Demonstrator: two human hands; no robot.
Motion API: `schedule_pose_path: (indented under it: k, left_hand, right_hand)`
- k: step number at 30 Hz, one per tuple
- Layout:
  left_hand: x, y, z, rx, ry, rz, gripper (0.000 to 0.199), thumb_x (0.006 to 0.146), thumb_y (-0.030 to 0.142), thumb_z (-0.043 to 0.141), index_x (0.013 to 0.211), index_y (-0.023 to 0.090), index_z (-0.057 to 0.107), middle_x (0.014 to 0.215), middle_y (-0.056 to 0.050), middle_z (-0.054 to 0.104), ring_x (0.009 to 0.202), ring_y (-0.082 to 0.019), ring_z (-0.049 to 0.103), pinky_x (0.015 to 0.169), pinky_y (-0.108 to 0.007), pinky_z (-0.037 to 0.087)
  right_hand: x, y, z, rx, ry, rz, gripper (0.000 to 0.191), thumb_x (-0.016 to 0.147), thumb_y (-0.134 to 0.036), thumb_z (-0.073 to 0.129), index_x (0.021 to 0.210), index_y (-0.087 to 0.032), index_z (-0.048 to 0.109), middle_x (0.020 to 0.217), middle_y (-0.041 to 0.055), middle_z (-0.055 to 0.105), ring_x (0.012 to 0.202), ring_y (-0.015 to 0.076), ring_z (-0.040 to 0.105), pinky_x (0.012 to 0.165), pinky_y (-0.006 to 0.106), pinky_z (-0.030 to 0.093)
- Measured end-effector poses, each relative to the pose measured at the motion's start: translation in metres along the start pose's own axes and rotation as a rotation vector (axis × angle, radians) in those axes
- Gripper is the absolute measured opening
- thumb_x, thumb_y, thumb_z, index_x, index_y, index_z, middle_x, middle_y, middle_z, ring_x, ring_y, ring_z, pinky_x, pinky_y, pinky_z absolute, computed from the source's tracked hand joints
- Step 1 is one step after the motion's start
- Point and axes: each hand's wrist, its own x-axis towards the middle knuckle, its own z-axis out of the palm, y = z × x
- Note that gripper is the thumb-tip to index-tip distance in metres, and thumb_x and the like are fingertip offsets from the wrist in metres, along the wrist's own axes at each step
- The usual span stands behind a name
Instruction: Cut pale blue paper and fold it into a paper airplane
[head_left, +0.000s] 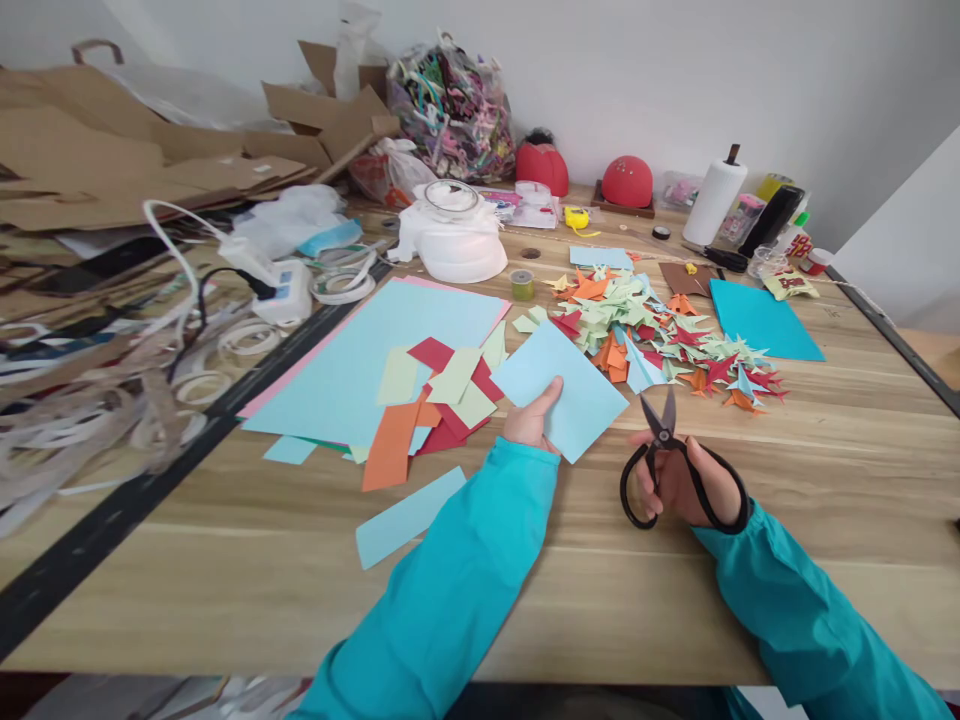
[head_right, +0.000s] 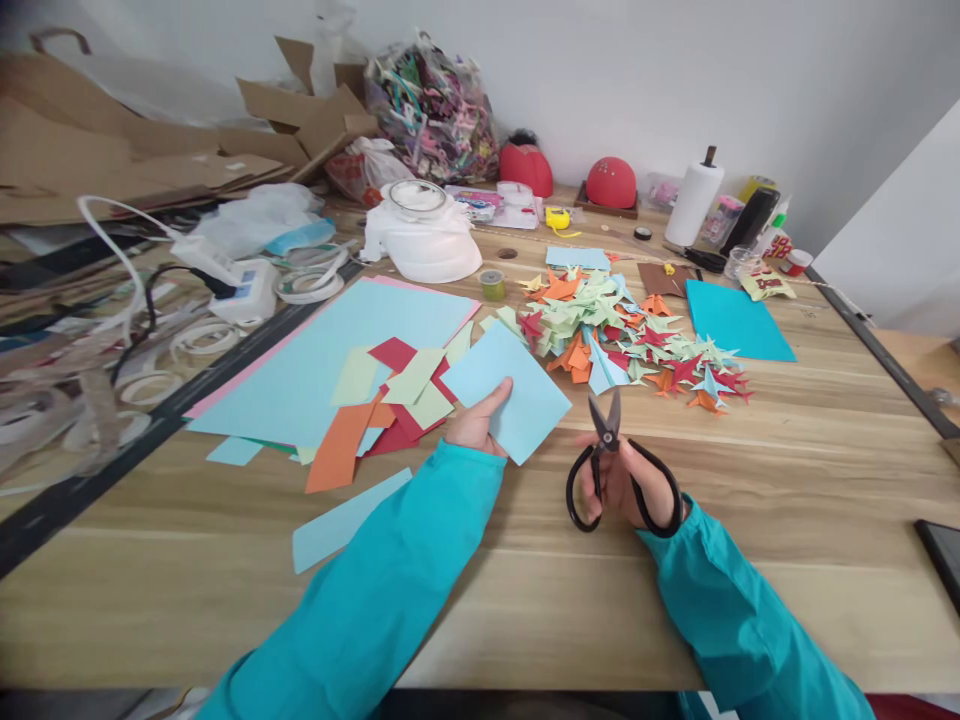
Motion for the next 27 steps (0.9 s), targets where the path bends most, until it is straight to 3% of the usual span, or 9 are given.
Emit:
schedule_pose_path:
  k: [8,27]
  left_hand:
    - [0.005,0.003,-0.002,-0.009,0.051,-0.046,0.033,0.064,0.012,0.071,0.095,0.010,0.063,0.088,-0.010,0.069,0.078,-0.022,0.066,0.079,-0.034,0.054]
    - [0.009,-0.001,-0.004,0.023,0.039,-0.081,0.040,0.063,0.015,0.072,0.100,0.012,0.061,0.086,-0.011,0.070,0.081,-0.023,0.066,0.079,-0.034,0.054]
  right_hand:
    - [-0.006,0.011,0.001,0.003,-0.160,0.080,0.055,0.082,-0.053,0.040,0.118,-0.012,0.041,0.071,0.0054,0.056,0.050,0.0132,0.053,0.046,0.027,0.042]
    - [-0.007,0.011,0.002,0.009,-0.179,0.080,0.054,0.083,-0.053,0.039,0.118,-0.013,0.041,0.072,0.0052,0.057,0.051,0.0129,0.054,0.047,0.027,0.043]
